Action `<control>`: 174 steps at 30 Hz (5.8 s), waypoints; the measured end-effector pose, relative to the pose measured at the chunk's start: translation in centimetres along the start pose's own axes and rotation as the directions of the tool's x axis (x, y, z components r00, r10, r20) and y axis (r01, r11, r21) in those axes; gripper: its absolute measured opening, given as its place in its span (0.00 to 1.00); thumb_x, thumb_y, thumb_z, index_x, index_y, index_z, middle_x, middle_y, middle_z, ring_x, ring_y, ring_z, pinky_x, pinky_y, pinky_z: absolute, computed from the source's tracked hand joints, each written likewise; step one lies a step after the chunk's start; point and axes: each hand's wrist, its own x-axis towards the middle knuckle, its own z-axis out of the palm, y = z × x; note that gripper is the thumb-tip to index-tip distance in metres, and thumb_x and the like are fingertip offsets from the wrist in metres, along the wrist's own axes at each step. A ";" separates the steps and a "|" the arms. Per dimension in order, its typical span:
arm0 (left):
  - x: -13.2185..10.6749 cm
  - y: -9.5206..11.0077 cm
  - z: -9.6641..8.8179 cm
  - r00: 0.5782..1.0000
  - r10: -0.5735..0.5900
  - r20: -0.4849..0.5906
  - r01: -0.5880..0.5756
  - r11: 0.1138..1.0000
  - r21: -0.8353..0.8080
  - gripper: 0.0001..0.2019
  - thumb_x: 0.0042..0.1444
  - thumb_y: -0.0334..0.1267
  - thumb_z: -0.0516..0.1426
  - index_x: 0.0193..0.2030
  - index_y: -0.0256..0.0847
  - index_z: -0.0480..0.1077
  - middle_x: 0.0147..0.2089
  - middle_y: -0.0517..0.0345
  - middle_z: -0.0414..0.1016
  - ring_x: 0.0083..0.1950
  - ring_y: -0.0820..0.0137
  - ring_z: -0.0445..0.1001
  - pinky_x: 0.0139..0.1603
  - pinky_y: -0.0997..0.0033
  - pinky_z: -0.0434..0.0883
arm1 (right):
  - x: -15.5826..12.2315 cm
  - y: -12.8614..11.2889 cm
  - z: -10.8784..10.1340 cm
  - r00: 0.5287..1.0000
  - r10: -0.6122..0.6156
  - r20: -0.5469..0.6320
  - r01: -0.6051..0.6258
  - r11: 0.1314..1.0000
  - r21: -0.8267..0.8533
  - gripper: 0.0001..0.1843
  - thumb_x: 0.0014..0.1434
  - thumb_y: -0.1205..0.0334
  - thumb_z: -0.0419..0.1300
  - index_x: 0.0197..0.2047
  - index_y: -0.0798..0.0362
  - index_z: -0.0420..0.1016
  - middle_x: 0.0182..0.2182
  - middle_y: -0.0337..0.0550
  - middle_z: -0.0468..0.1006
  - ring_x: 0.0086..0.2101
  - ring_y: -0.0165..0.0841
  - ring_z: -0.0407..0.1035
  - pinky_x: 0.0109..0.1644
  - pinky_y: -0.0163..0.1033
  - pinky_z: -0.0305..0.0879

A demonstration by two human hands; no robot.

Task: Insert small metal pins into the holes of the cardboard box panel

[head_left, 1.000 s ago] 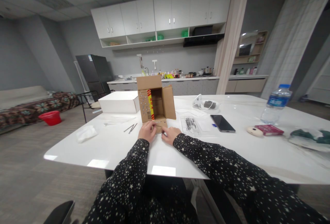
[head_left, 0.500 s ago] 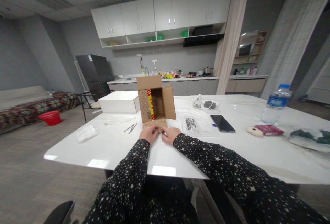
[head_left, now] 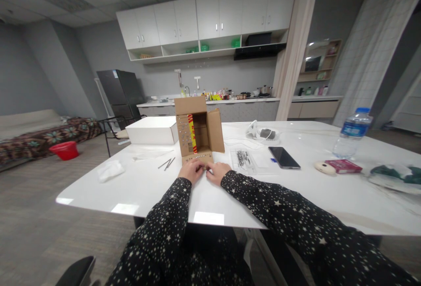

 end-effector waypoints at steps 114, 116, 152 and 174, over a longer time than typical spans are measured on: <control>0.1 -1.1 -0.1 0.934 -0.151 -0.324 0.167 0.986 0.022 0.10 0.53 0.29 0.51 0.39 0.42 0.70 0.40 0.54 0.69 0.45 0.65 0.70 0.45 0.64 0.67 | -0.1 0.0 0.1 1.000 0.010 0.004 -0.010 1.000 -0.030 0.17 0.58 0.52 0.46 0.46 0.45 0.67 0.37 0.44 0.77 0.36 0.38 0.71 0.35 0.38 0.58; 0.0 -0.9 -0.2 0.931 -0.143 -0.336 0.159 0.987 0.018 0.10 0.53 0.30 0.51 0.39 0.42 0.70 0.40 0.54 0.69 0.45 0.65 0.70 0.45 0.64 0.67 | 0.0 0.0 0.1 1.000 0.011 0.008 -0.010 0.999 -0.031 0.17 0.58 0.52 0.46 0.46 0.45 0.67 0.37 0.44 0.77 0.36 0.38 0.71 0.36 0.38 0.58; -0.1 0.4 -1.1 0.858 -0.181 -0.481 0.235 0.970 0.054 0.05 0.52 0.35 0.53 0.34 0.42 0.70 0.35 0.56 0.72 0.41 0.65 0.70 0.45 0.64 0.62 | 0.0 0.1 0.1 1.000 0.006 0.003 -0.006 0.999 -0.037 0.17 0.59 0.51 0.46 0.46 0.45 0.67 0.37 0.43 0.77 0.35 0.36 0.71 0.35 0.38 0.58; -0.1 0.3 -0.4 0.979 -0.045 -0.199 0.043 0.999 -0.012 0.06 0.50 0.33 0.53 0.33 0.42 0.70 0.36 0.57 0.74 0.40 0.67 0.70 0.45 0.65 0.66 | -0.4 -0.3 -0.6 1.000 0.019 0.024 -0.019 1.000 -0.014 0.17 0.59 0.52 0.46 0.47 0.46 0.68 0.38 0.43 0.77 0.37 0.36 0.71 0.37 0.37 0.59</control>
